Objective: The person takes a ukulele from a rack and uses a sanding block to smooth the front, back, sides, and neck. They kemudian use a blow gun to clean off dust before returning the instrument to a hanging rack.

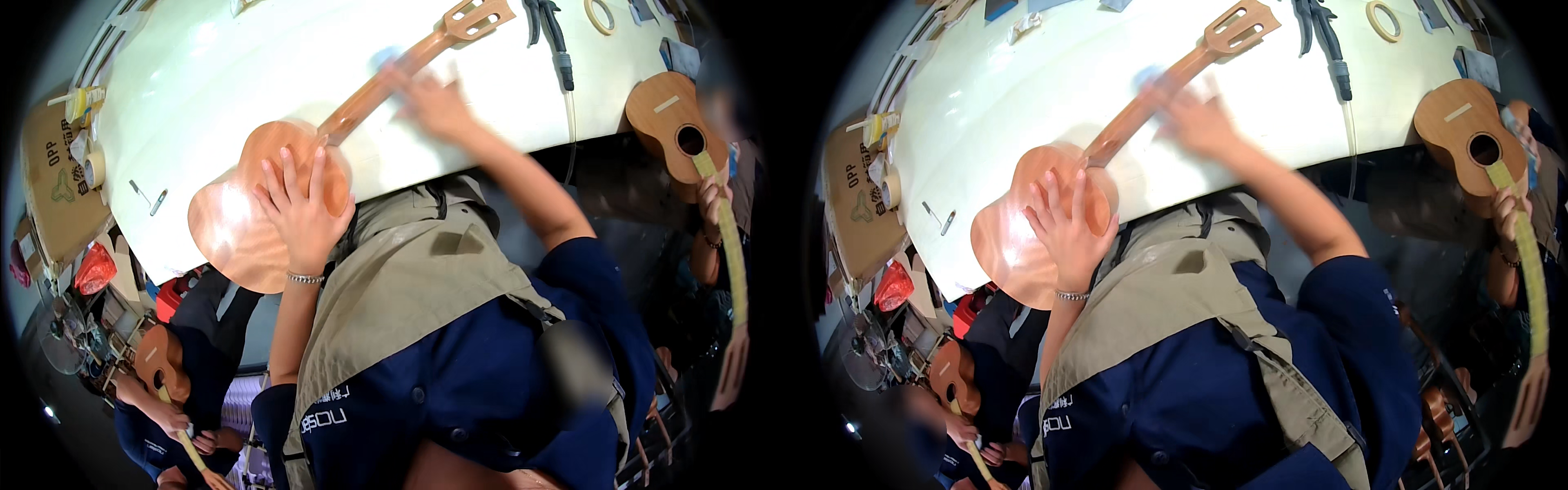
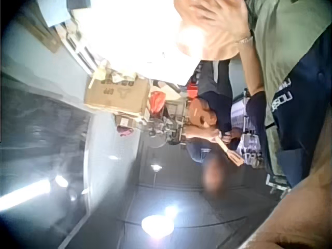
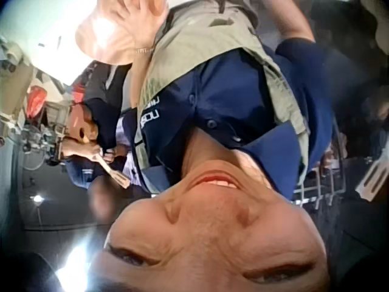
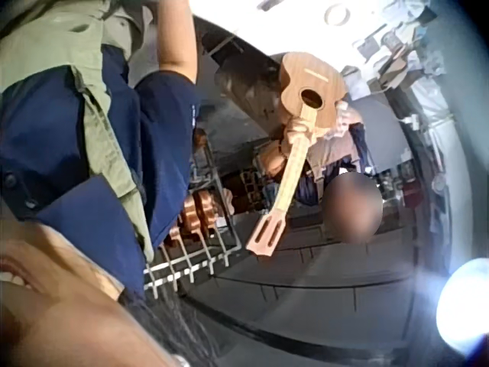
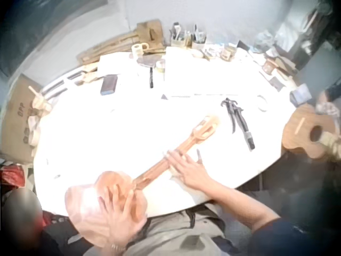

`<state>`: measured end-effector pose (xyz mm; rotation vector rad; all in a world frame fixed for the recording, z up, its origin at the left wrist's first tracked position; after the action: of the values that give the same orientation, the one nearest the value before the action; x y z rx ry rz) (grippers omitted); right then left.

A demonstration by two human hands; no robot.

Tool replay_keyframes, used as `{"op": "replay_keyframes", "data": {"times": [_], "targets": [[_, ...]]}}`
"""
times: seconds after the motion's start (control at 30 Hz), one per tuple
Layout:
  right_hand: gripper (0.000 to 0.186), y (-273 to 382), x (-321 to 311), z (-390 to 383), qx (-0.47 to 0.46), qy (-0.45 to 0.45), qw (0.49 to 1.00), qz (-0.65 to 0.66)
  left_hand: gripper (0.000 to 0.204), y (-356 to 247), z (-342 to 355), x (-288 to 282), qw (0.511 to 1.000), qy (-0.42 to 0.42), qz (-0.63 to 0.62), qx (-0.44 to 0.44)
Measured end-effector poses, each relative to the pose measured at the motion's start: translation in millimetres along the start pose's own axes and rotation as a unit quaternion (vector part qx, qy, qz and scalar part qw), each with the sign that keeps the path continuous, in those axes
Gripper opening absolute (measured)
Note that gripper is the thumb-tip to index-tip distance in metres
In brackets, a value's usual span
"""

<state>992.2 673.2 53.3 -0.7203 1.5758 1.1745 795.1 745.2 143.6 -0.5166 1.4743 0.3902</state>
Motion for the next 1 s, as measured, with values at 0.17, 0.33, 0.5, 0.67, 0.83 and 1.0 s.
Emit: {"op": "replay_keyframes", "data": {"times": [0.17,0.33,0.5,0.67,0.83,1.0], "targets": [[0.065,9.3,-3.8,11.7,0.065,-0.09,0.993,-0.042,0.076,-0.6,0.4,1.1,1.0,-0.025,0.01,0.009],[0.063,22.0,4.3,13.1,0.021,-0.022,0.995,0.095,0.078,5.6,-3.7,4.2,1.0,-0.005,0.008,-0.022],[0.059,-63.1,-27.1,13.5,0.057,-0.143,0.979,-0.131,0.065,38.4,36.7,-6.7,0.99,0.014,-0.135,0.041],[0.065,-60.9,-27.6,18.8,0.061,-0.157,0.983,-0.07,0.071,137.1,96.5,71.7,0.841,0.397,-0.306,-0.202],[0.069,-67.8,-27.6,14.3,0.073,-0.171,0.982,-0.041,0.075,108.7,88.3,57.1,0.739,0.501,-0.387,-0.232],[0.064,-20.6,-21.8,29.4,0.071,-0.178,0.98,0.054,0.073,87.7,118.1,-40.0,0.932,0.273,-0.204,-0.121]]}}
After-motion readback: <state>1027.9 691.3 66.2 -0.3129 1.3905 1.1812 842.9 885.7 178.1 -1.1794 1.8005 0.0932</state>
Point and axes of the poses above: each hand's wrist, its own z-axis towards the middle knuckle, its own x-axis out of the palm, y = z × x, the point moved 9 cm from there along z, towards the middle knuckle, and after that the axes turned 1 degree about -y, right-handed, at the moved point
